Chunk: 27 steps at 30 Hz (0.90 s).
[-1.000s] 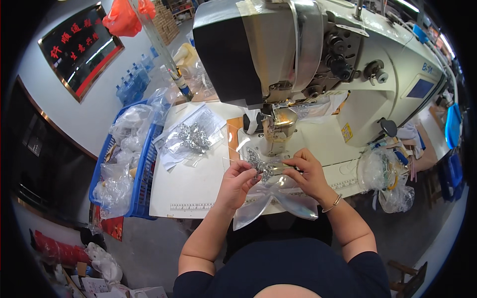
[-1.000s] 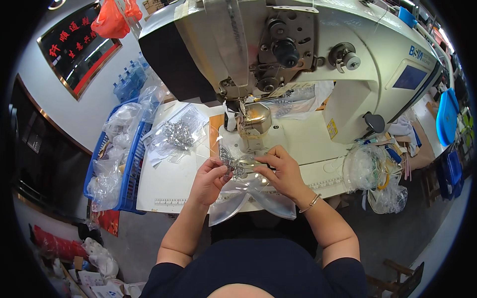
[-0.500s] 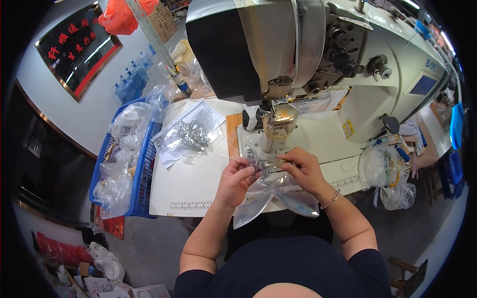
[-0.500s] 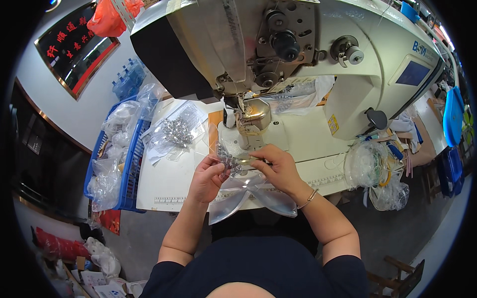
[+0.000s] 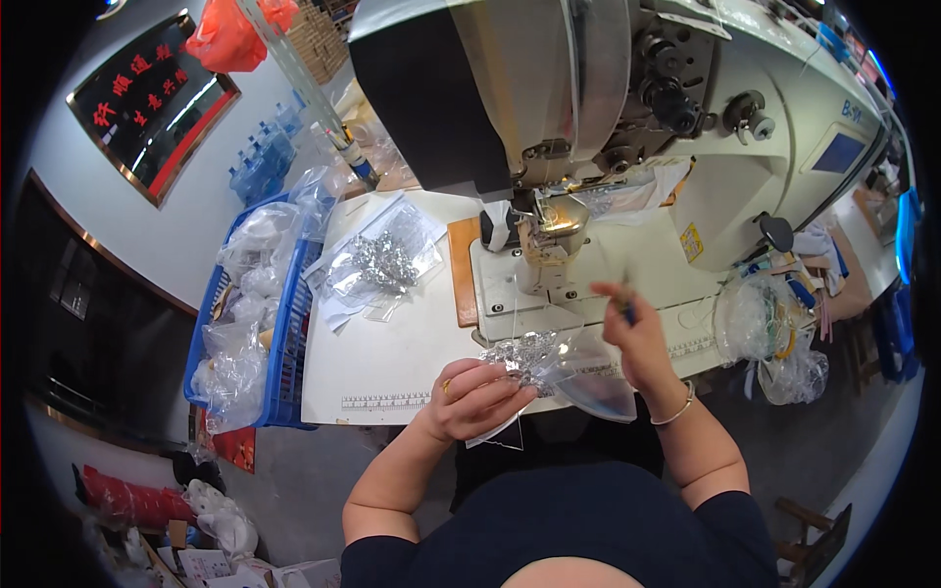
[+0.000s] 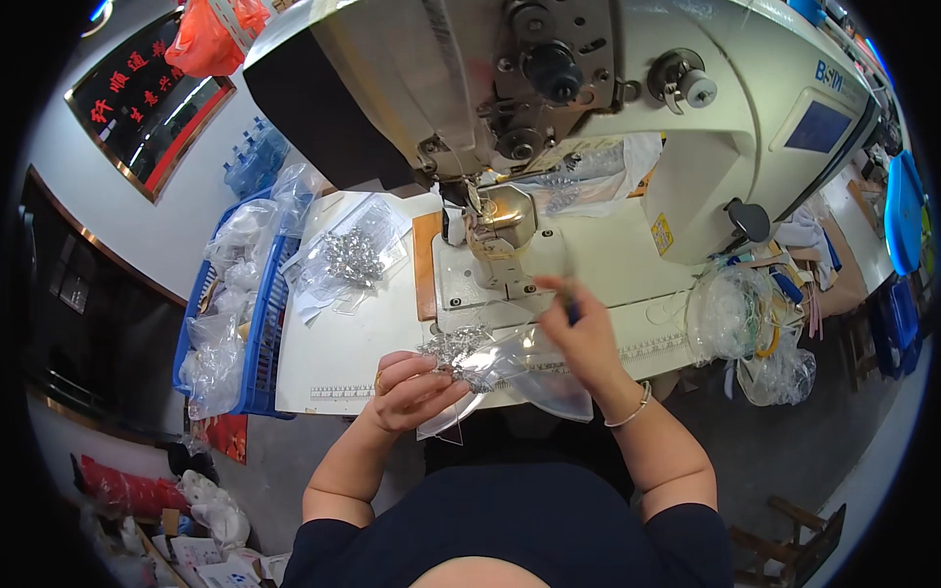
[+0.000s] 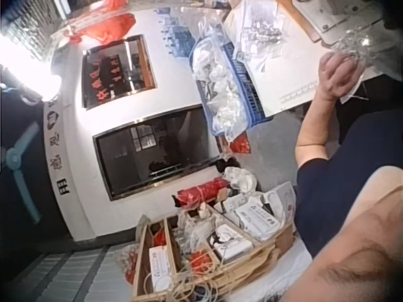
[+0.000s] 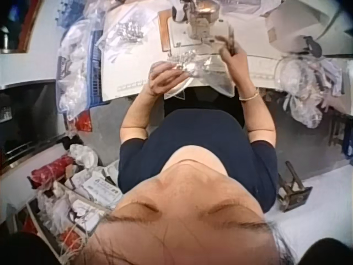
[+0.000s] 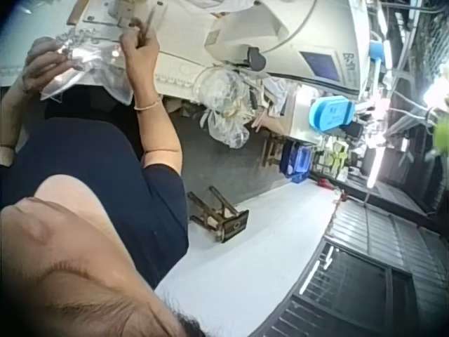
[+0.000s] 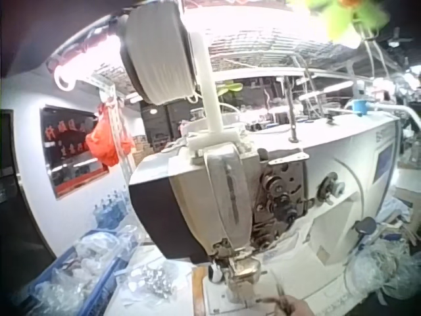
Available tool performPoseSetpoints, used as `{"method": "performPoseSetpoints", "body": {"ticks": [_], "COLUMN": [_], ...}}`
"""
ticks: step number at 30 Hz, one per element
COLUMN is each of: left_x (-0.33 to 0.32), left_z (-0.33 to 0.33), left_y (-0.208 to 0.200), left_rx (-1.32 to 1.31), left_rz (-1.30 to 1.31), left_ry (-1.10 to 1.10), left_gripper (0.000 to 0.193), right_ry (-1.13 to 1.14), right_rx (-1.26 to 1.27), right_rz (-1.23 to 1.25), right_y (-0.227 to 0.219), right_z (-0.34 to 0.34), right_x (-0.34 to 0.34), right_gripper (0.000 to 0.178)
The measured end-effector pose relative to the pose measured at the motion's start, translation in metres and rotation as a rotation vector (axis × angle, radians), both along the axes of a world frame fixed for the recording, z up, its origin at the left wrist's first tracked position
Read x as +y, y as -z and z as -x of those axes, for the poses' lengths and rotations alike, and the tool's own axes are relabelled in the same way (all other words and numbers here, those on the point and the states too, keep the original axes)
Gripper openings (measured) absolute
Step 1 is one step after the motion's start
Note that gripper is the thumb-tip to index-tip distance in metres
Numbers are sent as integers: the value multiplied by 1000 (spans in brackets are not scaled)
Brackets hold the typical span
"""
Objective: The person sews a silver sequined bow onto a transparent plastic sheet using an industrial sewing machine. They repeatedly position the item under the needle, stitch, and trim the thread with scissors. The process is repeated for multiple items in a workshop setting.
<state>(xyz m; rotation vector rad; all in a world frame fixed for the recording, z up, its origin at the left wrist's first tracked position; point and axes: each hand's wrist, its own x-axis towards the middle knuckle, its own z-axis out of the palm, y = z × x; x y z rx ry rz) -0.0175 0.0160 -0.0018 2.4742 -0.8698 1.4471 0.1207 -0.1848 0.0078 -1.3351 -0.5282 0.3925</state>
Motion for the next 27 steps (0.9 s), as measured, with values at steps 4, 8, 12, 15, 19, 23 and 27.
{"method": "performPoseSetpoints", "body": {"ticks": [4,8,12,15,19,23,27], "left_x": [-5,-7,-9,-13,-22,-21,-15], "left_z": [2,0,-2,-2,-1,-3,1], "left_y": [1,-1,0,7,9,11,13], "left_rx": [12,152,230,223,295,154,109], "left_rz": [-50,-5,-3,76,231,125,32], "left_ry": [-49,-31,-4,-2,-71,-37,77], "left_gripper": [28,30,30,26,22,19,18], "right_ry": [-304,-261,-284,-273,-260,-282,-257], "right_rx": [2,18,92,197,285,468,588], "right_rz": [210,165,88,0,-83,-131,-97], "right_y": [-10,-19,-8,-3,-2,6,0], "right_z": [13,23,21,20,23,19,19], "right_x": [7,15,16,16,17,17,20], "right_gripper": [22,23,21,19,17,18,21]}}
